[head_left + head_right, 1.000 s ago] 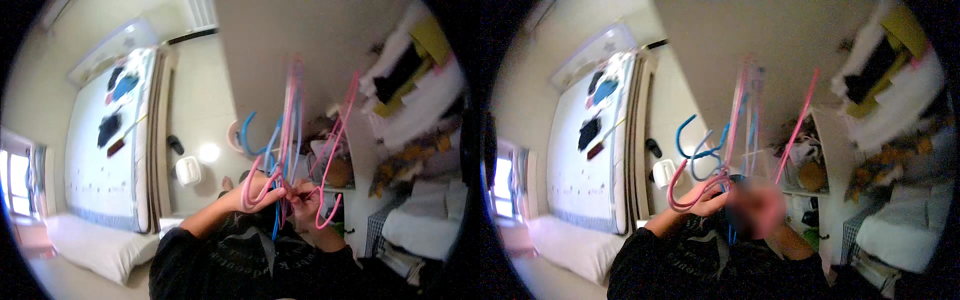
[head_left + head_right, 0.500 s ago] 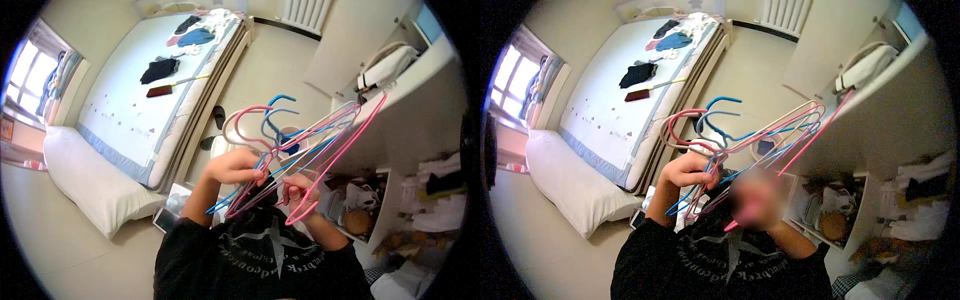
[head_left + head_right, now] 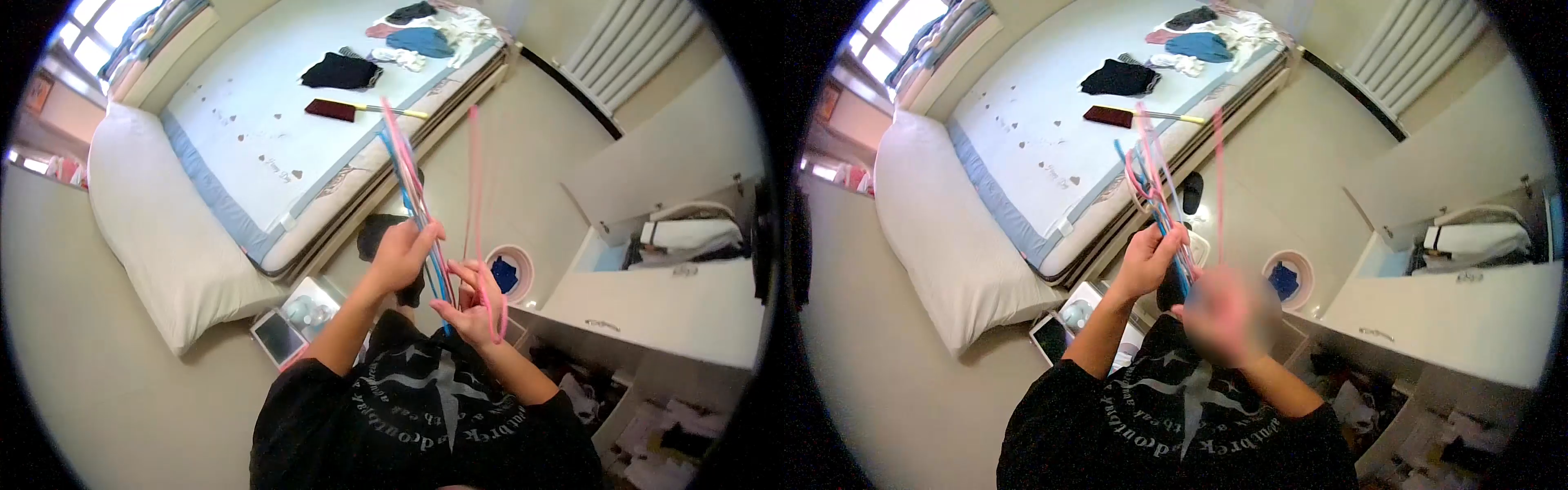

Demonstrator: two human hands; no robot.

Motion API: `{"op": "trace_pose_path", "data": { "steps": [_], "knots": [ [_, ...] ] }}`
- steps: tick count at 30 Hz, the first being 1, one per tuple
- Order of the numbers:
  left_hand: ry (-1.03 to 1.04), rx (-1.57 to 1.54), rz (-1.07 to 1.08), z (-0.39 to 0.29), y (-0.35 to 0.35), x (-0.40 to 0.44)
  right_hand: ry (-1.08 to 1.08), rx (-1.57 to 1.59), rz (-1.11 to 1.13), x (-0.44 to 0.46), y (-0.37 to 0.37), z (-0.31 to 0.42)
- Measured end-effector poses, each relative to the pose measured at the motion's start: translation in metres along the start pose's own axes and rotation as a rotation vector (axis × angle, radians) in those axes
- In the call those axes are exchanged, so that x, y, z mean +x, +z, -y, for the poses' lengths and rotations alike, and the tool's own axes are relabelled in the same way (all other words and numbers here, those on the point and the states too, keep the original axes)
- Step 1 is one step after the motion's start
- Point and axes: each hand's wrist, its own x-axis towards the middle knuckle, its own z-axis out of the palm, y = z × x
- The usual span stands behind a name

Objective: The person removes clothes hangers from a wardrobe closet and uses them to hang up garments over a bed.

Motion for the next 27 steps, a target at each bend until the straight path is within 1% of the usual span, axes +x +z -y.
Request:
{"op": "trace_pose_path", "data": {
  "steps": [1, 4, 5, 8, 9, 12, 13, 15, 16, 17, 18, 19, 20, 22, 23, 24, 25, 27],
  "knots": [
    [0.005, 0.005, -0.104, 0.007, -0.004, 0.006, -0.017, -0.055, -0.002, 0.011, 0.008, -0.007],
    [-0.006, 0.030, -0.251, 0.022, -0.025, 0.022, -0.114, -0.160, -0.029, 0.053, 0.028, -0.024],
    [0.035, 0.029, -0.325, 0.026, -0.029, 0.029, -0.029, -0.041, -0.055, 0.065, 0.038, -0.033],
    [-0.050, 0.049, -0.418, 0.030, -0.041, 0.041, 0.144, -0.057, 0.219, 0.094, 0.044, -0.061],
    [0.006, 0.116, -0.444, 0.035, -0.047, 0.048, 0.063, -0.054, 0.192, 0.102, 0.051, -0.068],
    [-0.102, 0.108, -0.542, 0.031, -0.059, 0.063, 0.059, -0.034, 0.278, 0.132, 0.064, -0.085],
    [-0.117, 0.081, -0.552, 0.043, -0.067, 0.065, 0.022, -0.023, 0.302, 0.144, 0.068, -0.087],
    [-0.145, -0.097, -0.572, 0.051, -0.078, 0.072, -0.041, -0.001, 0.346, 0.167, 0.074, -0.092],
    [-0.159, -0.189, -0.581, 0.057, -0.084, 0.072, -0.058, 0.014, 0.365, 0.176, 0.080, -0.098],
    [-0.116, -0.217, -0.600, 0.059, -0.090, 0.071, -0.072, 0.028, 0.383, 0.187, 0.086, -0.105],
    [-0.132, -0.151, -0.653, 0.060, -0.095, 0.067, -0.088, 0.041, 0.401, 0.197, 0.093, -0.109],
    [-0.148, -0.085, -0.704, 0.058, -0.100, 0.064, 0.013, 0.004, 0.470, 0.209, 0.096, -0.111],
    [-0.165, -0.018, -0.755, 0.055, -0.108, 0.061, -0.006, -0.055, 0.484, 0.220, 0.106, -0.125],
    [-0.202, -0.049, -0.817, 0.060, -0.126, 0.044, 0.058, -0.141, 0.528, 0.243, 0.126, -0.154],
    [-0.218, -0.037, -0.828, 0.067, -0.137, 0.033, -0.055, -0.156, 0.517, 0.254, 0.142, -0.180],
    [-0.232, -0.024, -0.838, 0.069, -0.146, 0.026, -0.043, -0.170, 0.546, 0.268, 0.151, -0.178],
    [-0.226, -0.019, -0.877, 0.067, -0.153, 0.020, -0.053, -0.181, 0.560, 0.277, 0.166, -0.186],
    [-0.250, -0.052, -0.888, 0.077, -0.170, 0.006, -0.093, -0.204, 0.585, 0.288, 0.201, -0.209]
  ]
}}
